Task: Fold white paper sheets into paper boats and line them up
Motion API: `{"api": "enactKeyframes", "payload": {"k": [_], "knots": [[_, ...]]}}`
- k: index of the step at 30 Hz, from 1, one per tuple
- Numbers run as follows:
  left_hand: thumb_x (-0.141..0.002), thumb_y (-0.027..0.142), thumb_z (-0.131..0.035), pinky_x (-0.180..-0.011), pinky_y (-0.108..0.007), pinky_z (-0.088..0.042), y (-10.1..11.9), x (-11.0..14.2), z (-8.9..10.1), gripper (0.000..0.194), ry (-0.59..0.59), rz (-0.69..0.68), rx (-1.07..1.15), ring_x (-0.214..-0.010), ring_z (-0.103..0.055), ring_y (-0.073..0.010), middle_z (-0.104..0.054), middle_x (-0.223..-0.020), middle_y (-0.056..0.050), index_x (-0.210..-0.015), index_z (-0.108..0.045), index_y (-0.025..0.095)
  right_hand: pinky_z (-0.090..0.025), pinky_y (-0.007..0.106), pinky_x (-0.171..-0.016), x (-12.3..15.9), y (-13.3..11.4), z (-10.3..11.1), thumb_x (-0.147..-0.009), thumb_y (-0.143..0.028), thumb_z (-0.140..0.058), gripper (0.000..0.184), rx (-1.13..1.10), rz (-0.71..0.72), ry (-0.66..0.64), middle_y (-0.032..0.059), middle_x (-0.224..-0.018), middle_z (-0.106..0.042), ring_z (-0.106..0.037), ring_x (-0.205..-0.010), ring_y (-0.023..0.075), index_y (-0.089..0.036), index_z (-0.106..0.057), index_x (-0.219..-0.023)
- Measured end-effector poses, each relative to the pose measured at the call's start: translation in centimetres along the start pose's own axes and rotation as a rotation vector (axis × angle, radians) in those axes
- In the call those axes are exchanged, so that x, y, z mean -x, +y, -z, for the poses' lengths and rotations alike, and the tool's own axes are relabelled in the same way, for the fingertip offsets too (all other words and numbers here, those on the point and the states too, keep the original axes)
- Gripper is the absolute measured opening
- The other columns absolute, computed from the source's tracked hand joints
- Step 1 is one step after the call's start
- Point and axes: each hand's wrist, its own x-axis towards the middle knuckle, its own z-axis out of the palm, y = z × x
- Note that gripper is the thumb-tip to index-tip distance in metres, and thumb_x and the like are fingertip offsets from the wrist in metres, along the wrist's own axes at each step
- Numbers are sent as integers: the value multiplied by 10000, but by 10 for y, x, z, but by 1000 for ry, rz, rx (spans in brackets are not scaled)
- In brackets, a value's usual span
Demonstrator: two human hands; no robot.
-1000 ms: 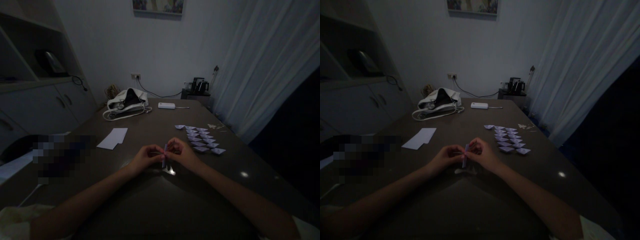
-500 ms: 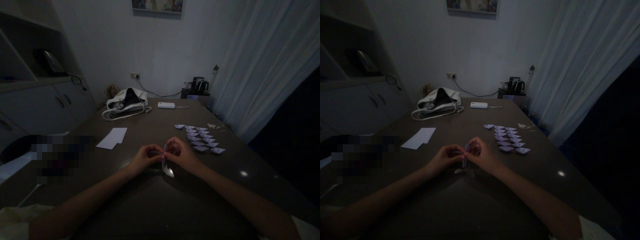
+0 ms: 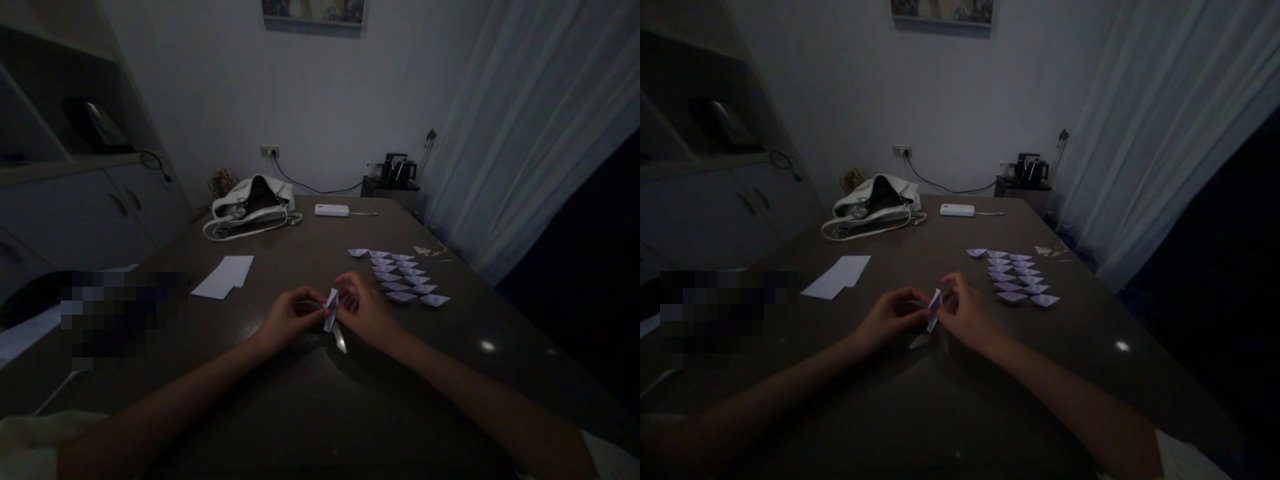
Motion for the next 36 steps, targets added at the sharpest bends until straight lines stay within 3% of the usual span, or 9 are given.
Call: {"api": "enactKeyframes", "payload": {"k": [7, 13, 17, 23, 33, 36], "knots": [[-690, 302, -749, -704, -307, -540, -1, 4, -3, 328, -4, -63, -105, -761, -683, -195, -710, -812, -71, -923, -607, 120, -417, 219, -517, 2, 2, -5, -727, -110, -603, 383, -54, -61, -42, -39, -670, -587, -576, -583, 121, -216, -426, -1050], [-709, 303, -736, -804, -347, -522, 6, 4, 2, 379, -25, -59, -62, -880, -671, -229, -711, -950, -98, -1028, -654, 114, -362, 178, -412, -8, 16, -3, -738, -141, -601, 335, -432, -265, -136, -38, -685, -603, -519, -467, 83, -219, -424, -1011], [-708, 257, -732, -807, -335, -510, 5, 3, 5, 339, -22, -97, -115, -881, -664, -225, -715, -945, -87, -1017, -685, 124, -387, 172, -428, -11, 16, -1, -724, -117, -608, 349, -601, -371, -209, -26, -714, -628, -539, -479, 74, -202, -442, -1019], [-710, 246, -731, -806, -313, -499, 2, 3, 5, 261, -37, -116, -128, -896, -657, -220, -715, -966, -85, -945, -717, 135, -355, 160, -405, -8, 15, -2, -679, -80, -616, 389, -552, -311, -265, -72, -611, -578, -486, -431, 62, -197, -446, -1010], [-661, 274, -770, -724, -291, -512, -1, -1, 7, 320, -19, 26, 34, -784, -671, -194, -736, -874, -76, -945, -723, 134, -352, 181, -405, -9, 21, -5, -694, -100, -559, 334, -436, -268, -170, -66, -672, -526, -468, -447, 68, -220, -428, -977], [-651, 298, -781, -695, -282, -520, -3, -2, 9, 343, 28, 61, 94, -750, -671, -183, -736, -857, -72, -948, -720, 136, -399, 210, -473, -8, 16, -3, -727, -203, -617, 273, -369, -165, -45, -52, -693, -516, -500, -521, 92, -221, -421, -916]]}}
